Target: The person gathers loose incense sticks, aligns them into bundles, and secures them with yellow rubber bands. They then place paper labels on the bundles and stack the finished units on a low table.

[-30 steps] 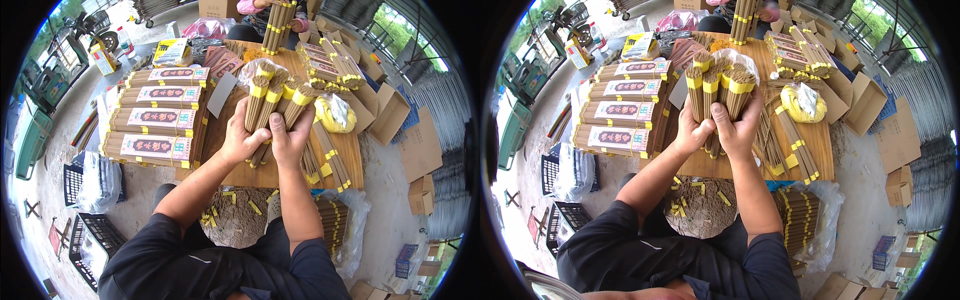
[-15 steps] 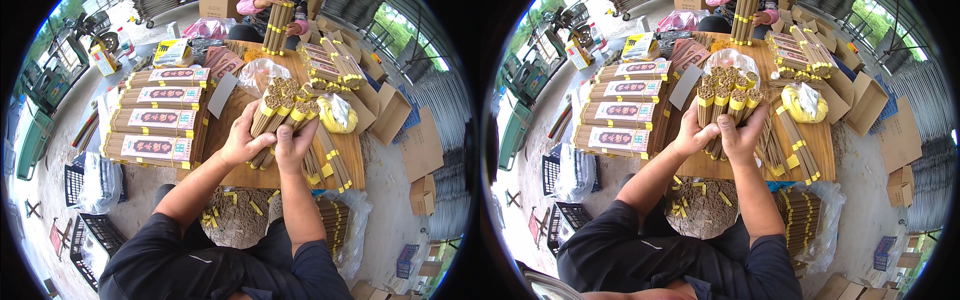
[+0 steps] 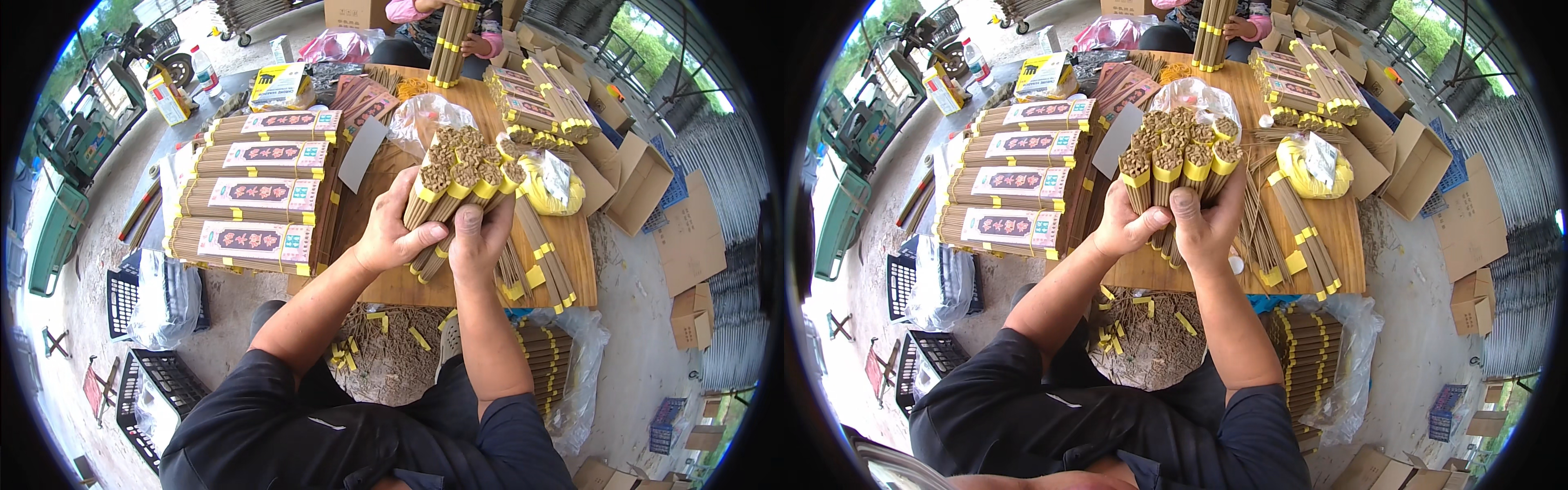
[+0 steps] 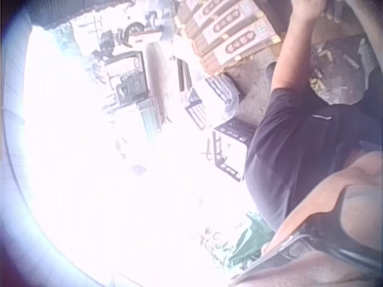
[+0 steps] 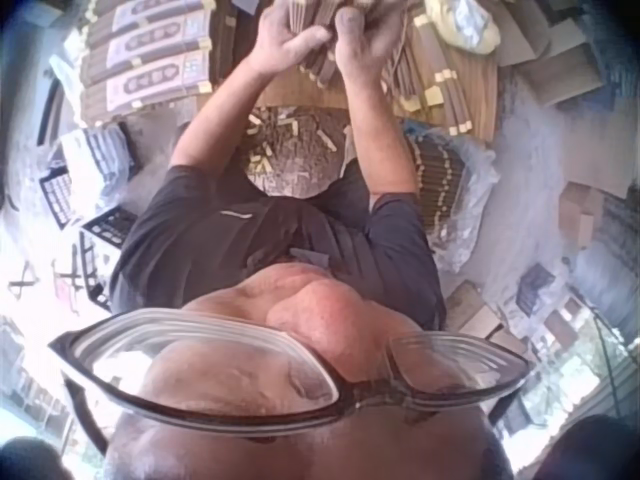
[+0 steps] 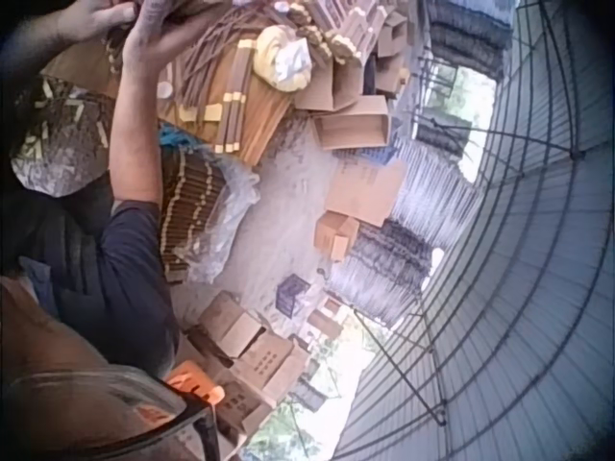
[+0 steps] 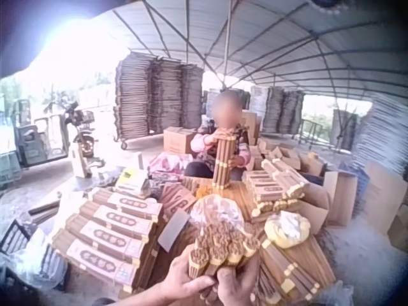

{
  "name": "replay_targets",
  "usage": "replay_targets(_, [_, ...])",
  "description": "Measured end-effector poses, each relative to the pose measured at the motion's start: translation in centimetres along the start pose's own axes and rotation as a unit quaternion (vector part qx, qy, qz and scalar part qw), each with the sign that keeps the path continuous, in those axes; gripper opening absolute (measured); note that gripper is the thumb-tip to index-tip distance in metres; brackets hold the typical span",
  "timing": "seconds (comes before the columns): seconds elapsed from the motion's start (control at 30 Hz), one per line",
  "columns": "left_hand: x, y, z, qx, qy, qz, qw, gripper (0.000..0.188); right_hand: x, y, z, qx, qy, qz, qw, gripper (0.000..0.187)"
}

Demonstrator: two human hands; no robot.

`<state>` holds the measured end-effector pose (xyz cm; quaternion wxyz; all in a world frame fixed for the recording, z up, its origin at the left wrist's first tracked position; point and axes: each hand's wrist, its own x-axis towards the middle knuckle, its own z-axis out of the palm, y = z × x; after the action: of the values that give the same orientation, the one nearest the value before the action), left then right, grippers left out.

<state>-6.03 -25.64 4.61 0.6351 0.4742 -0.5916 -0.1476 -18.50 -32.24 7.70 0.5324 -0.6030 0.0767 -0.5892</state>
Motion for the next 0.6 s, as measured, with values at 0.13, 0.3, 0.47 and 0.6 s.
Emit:
replay_targets(0.13, [0.2, 0.1, 0.3, -0.042, 0.014, -0.005, 0.999, 0.091, -0.1, 0.8, -0.2, -0.034, 0.001, -0.034, 0.999, 0.097])
replay_targets(0.3, [0.3, 0.3, 0.7, -0.093, 0.039, -0.029, 0.995, 0.091, 0.5, 1.6, -1.1, -0.075, -0.027, -0.101, 0.992, 0.101])
replay_targets(0.47, [0.3, 1.0, 1.0, -0.060, 0.049, -0.028, 0.997, 0.091, 0.9, 1.4, -0.7, -0.091, -0.025, -0.123, 0.988, 0.102])
replay_targets(0.6, [0.2, 1.2, 1.2, -0.047, 0.064, -0.008, 0.997, 0.095, 1.0, 1.7, -0.9, -0.086, -0.028, -0.134, 0.987, 0.101])
